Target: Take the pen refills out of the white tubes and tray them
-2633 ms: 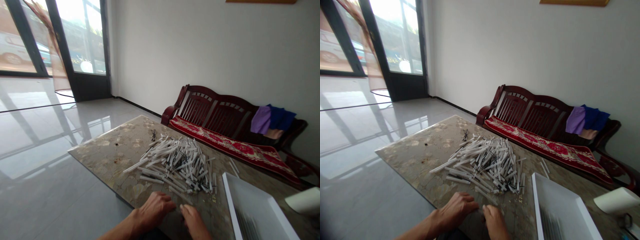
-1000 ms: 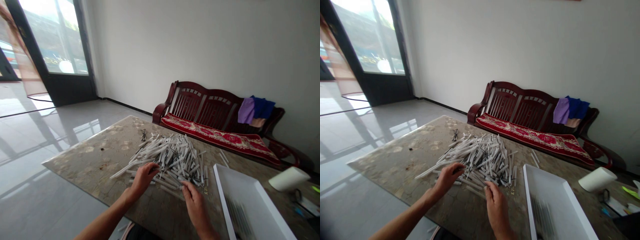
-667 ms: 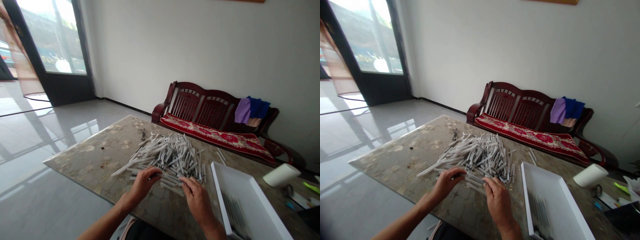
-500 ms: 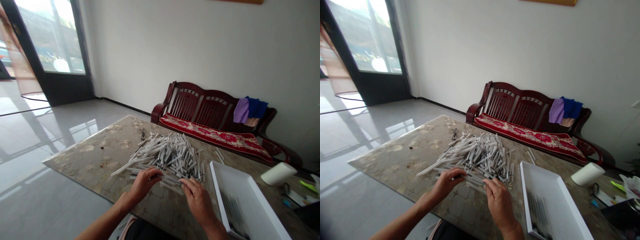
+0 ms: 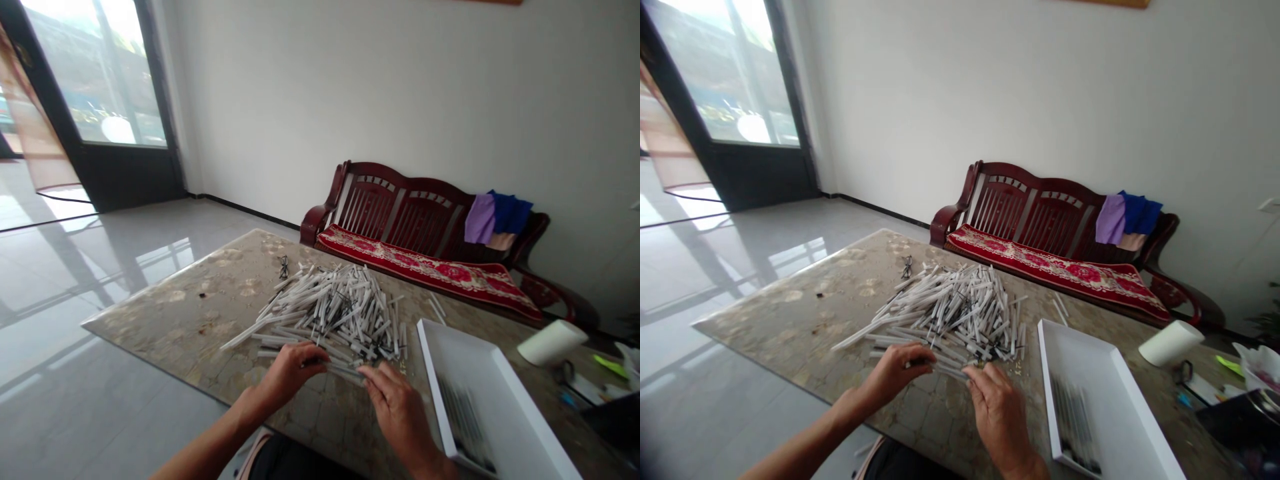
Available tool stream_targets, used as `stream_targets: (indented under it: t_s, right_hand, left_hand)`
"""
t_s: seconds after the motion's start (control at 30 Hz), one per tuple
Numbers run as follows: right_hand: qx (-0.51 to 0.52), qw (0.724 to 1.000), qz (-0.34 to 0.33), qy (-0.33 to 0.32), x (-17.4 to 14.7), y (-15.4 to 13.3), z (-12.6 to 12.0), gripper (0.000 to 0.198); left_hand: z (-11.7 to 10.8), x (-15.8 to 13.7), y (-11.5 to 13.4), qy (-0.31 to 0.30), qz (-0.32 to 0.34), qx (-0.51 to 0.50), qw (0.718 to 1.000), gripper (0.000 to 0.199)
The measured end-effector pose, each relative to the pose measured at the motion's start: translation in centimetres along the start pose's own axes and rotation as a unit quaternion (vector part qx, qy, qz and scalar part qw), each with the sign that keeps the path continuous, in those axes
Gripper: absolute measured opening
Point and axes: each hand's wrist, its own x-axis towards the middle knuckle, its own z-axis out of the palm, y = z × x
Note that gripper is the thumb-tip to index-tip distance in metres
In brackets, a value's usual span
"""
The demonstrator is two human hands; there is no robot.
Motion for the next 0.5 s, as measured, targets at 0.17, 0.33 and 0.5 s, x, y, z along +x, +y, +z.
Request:
stream_targets:
  t_s: [0.17, 0.33, 0.5]
  right_hand:
    - [-0.046, 0.997, -0.063, 0.03, -1.1, 0.0, 0.2, 0.029]
    - [0.073, 0.996, 0.038, -0.046, -2.3, -0.5, -0.2, 0.03]
    - [0.213, 0.934, 0.233, -0.168, -2.9, -1.1, 0.0, 0.03]
  left_hand:
    - [0.4, -0.6, 0.3, -0.001, 0.006, -0.008, 1.0, 0.008]
    - [0.3, -1.9, 1.1, 0.001, 0.104, 0.013, 0.994, 0.012]
    - [0.9, -2.8, 1.2, -0.059, 0.134, 0.046, 0.988, 0.016]
